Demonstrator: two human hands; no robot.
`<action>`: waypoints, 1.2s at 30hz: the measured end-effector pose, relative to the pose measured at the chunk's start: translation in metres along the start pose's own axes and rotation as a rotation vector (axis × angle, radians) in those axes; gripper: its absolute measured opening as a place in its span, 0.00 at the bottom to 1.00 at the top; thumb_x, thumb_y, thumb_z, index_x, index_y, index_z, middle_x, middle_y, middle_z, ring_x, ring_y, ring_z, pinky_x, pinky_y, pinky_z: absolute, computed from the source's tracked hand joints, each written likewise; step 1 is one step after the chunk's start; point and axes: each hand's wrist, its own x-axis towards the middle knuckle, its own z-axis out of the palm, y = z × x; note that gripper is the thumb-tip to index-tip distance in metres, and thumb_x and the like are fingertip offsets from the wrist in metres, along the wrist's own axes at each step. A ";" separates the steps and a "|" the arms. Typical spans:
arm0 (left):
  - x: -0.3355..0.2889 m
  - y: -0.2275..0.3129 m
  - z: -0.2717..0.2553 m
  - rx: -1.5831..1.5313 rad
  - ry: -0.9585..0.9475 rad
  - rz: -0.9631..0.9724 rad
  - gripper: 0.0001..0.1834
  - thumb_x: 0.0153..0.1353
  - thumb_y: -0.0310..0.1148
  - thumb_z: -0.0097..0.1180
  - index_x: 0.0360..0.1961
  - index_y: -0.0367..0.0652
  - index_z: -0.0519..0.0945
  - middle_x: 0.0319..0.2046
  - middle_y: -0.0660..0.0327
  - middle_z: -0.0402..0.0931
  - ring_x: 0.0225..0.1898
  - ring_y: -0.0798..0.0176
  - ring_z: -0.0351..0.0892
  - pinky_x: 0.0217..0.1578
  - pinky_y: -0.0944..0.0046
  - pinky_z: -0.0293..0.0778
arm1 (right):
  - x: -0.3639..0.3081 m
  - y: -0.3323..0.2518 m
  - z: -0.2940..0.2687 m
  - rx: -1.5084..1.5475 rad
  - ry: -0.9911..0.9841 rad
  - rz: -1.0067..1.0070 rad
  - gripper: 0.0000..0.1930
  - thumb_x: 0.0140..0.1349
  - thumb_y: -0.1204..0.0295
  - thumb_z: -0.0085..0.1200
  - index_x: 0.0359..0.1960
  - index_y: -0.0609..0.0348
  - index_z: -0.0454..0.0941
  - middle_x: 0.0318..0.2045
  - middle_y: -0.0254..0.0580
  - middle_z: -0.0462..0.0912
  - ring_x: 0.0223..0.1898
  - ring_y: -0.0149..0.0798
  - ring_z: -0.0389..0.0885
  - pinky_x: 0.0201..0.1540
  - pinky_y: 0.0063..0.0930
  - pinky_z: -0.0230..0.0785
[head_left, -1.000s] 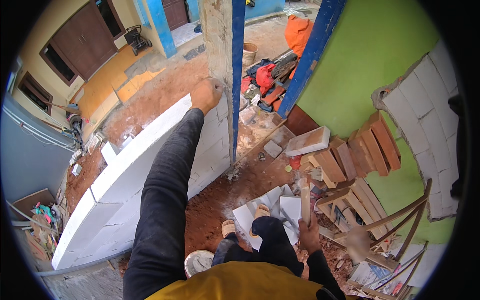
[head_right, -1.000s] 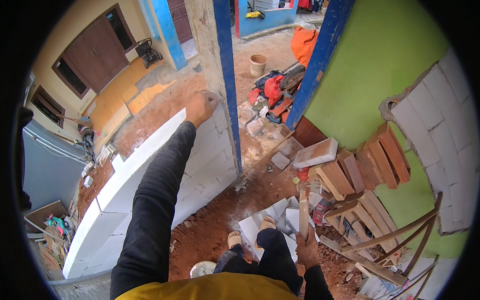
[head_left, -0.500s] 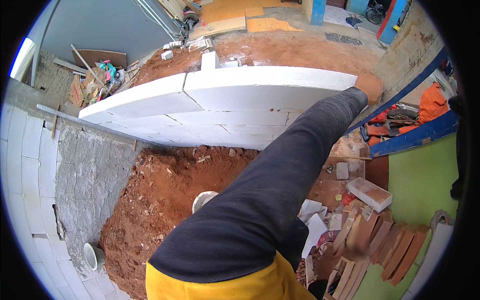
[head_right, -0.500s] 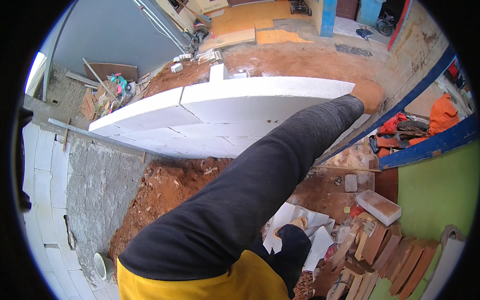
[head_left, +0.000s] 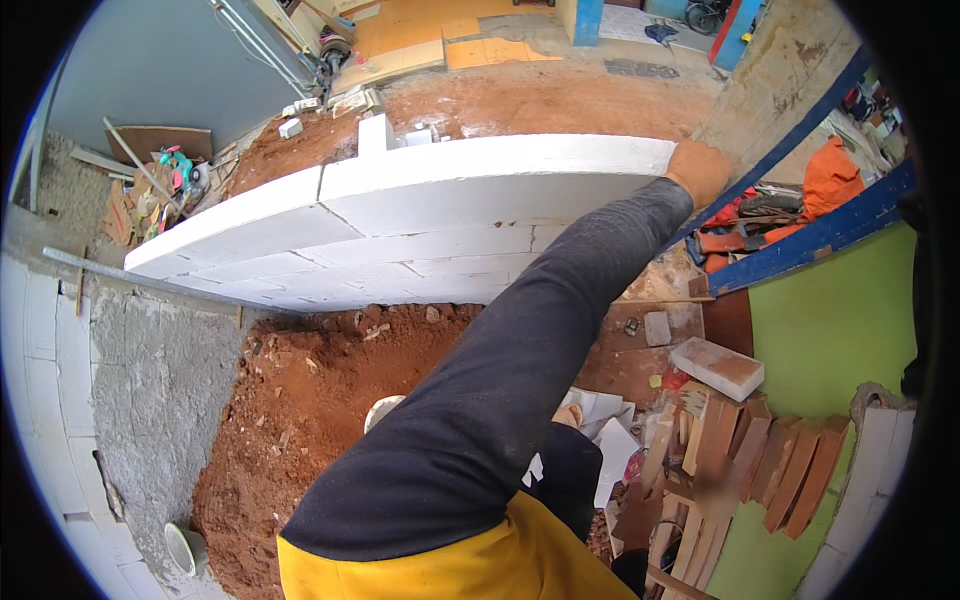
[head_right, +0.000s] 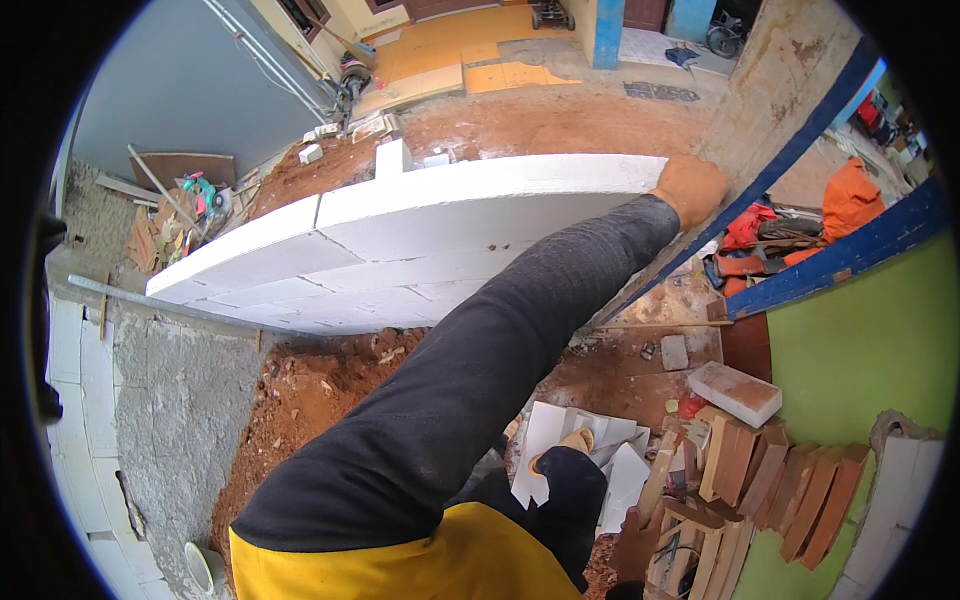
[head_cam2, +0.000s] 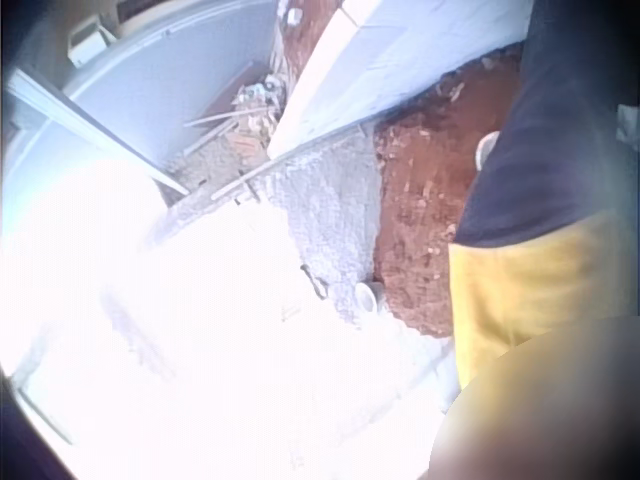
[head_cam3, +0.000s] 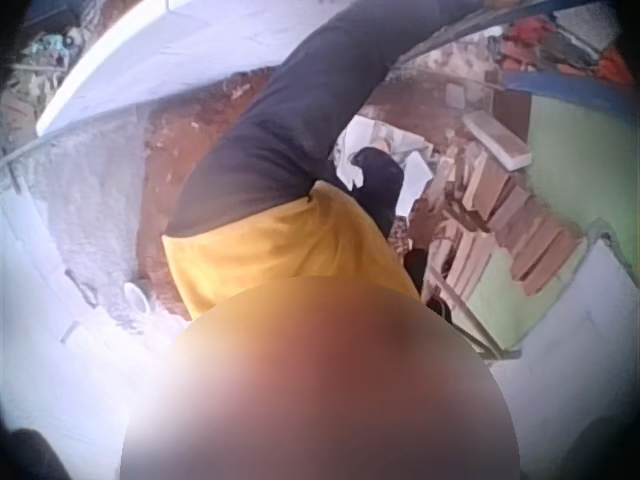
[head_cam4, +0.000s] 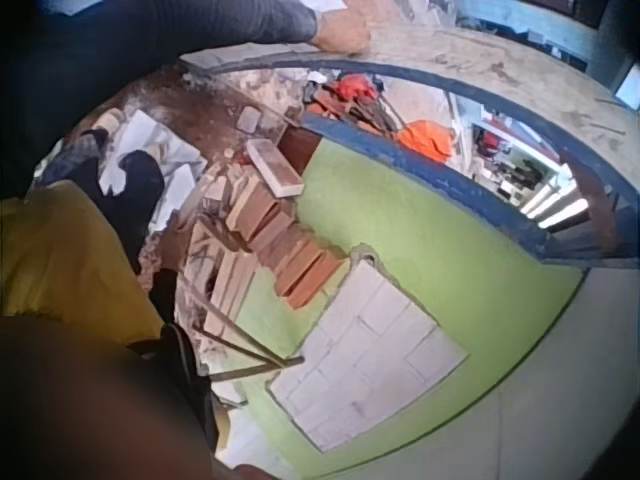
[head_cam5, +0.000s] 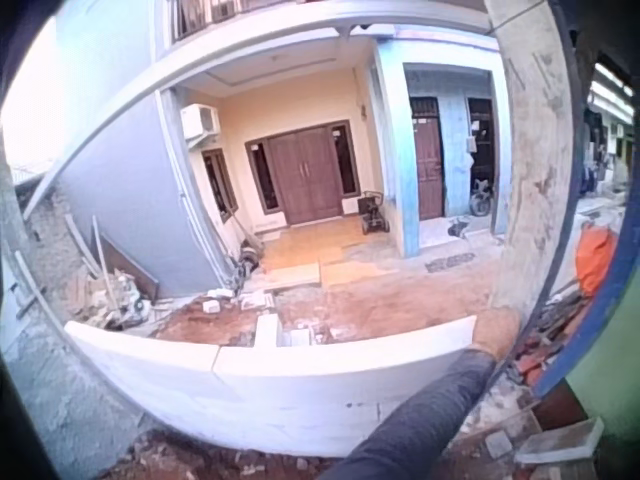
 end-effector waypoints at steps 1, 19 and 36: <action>-0.001 0.000 0.000 0.004 0.004 -0.001 0.11 0.61 0.33 0.59 0.39 0.47 0.92 0.42 0.50 0.90 0.44 0.46 0.91 0.43 0.47 0.83 | -0.005 -0.005 0.000 -0.019 0.007 -0.056 0.33 0.71 0.67 0.56 0.75 0.63 0.63 0.31 0.39 0.78 0.30 0.33 0.78 0.34 0.35 0.74; -0.074 -0.075 -0.063 0.063 -0.322 -0.233 0.55 0.54 0.61 0.74 0.79 0.52 0.66 0.72 0.48 0.71 0.75 0.43 0.67 0.74 0.38 0.58 | 0.056 -0.287 0.004 -0.294 0.245 -1.054 0.37 0.76 0.63 0.52 0.83 0.50 0.52 0.67 0.69 0.75 0.62 0.71 0.78 0.64 0.54 0.71; -0.080 -0.081 -0.051 0.058 -0.312 -0.226 0.55 0.58 0.59 0.72 0.81 0.54 0.60 0.79 0.51 0.61 0.79 0.42 0.59 0.76 0.36 0.52 | 0.094 -0.431 -0.006 -0.754 0.134 -0.907 0.38 0.74 0.59 0.53 0.83 0.47 0.53 0.48 0.74 0.85 0.50 0.70 0.84 0.58 0.56 0.73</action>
